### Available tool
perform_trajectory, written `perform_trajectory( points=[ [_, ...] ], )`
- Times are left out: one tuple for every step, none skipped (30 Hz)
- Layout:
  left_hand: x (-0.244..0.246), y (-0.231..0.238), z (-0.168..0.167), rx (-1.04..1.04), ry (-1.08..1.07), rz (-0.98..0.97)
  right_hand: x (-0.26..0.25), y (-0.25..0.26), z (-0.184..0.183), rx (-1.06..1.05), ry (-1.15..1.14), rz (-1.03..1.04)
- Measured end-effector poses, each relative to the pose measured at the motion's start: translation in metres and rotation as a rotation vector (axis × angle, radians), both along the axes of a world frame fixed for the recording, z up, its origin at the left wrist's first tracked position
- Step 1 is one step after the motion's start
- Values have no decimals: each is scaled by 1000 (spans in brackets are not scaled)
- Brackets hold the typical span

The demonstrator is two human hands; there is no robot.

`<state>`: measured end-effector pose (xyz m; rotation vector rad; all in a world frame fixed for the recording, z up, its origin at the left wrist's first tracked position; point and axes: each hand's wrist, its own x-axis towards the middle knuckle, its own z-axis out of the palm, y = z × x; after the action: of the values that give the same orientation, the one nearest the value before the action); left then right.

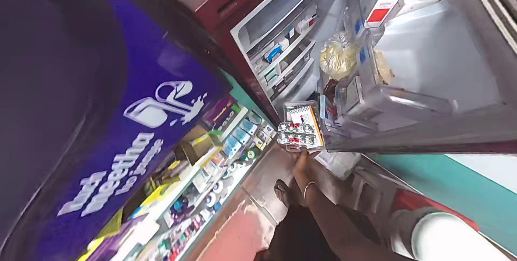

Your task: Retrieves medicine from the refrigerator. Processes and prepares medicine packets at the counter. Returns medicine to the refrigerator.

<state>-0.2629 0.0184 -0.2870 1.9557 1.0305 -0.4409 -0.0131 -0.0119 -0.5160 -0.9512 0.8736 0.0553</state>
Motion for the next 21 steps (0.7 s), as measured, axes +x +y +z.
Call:
perform_trajectory(
  points=[
    [-39,9,-51,31,-160,-24,-20,-12,2,6,-18,48],
    [-58,12,-86,41,-261,-11,-38,-23,8,9,-42,81],
    [-57,10,-100,9,-318,26,-57,-36,15,-1,-68,114],
    [-47,5,-101,-73,-321,68,-75,-50,28,-6,-90,156],
    [-32,0,-96,-178,-285,108,-95,-65,45,-13,-113,227],
    [-20,-5,-92,-285,-236,141,-115,-79,63,-26,-129,293],
    [-14,-8,-91,-404,-197,162,-134,-89,78,-34,-129,333],
    [-11,-11,-92,-506,-185,175,-150,-97,91,-34,-144,368],
    [-12,-16,-93,-578,-227,210,-165,-103,104,-38,-165,415],
    [-18,-23,-91,-646,-292,268,-181,-111,118,-48,-191,474],
    [-26,-30,-82,-696,-366,348,-198,-116,132,-52,-216,514],
    [-33,-34,-72,-719,-452,419,-212,-118,145,-48,-246,550],
    [-45,-39,-63,-740,-514,468,-230,-123,157,-44,-271,595],
    [-59,-44,-54,-745,-564,504,-246,-127,165,-30,-296,638],
    [-74,-46,-47,-738,-604,528,-261,-131,171,-17,-327,691],
    [-89,-47,-41,-728,-643,554,-272,-138,175,-17,-361,769],
    [-105,-49,-36,-714,-675,591,-278,-149,179,-54,-403,869],
    [-121,-49,-31,-695,-702,640,-277,-163,185,-145,-447,968],
    [-137,-47,-26,-663,-723,695,-266,-179,193,-304,-503,1032],
    [-150,-43,-19,-628,-743,751,-242,-196,204,-480,-536,1017],
    [-164,-39,-13,-600,-762,787,-205,-214,207,-642,-571,898]
  ],
)
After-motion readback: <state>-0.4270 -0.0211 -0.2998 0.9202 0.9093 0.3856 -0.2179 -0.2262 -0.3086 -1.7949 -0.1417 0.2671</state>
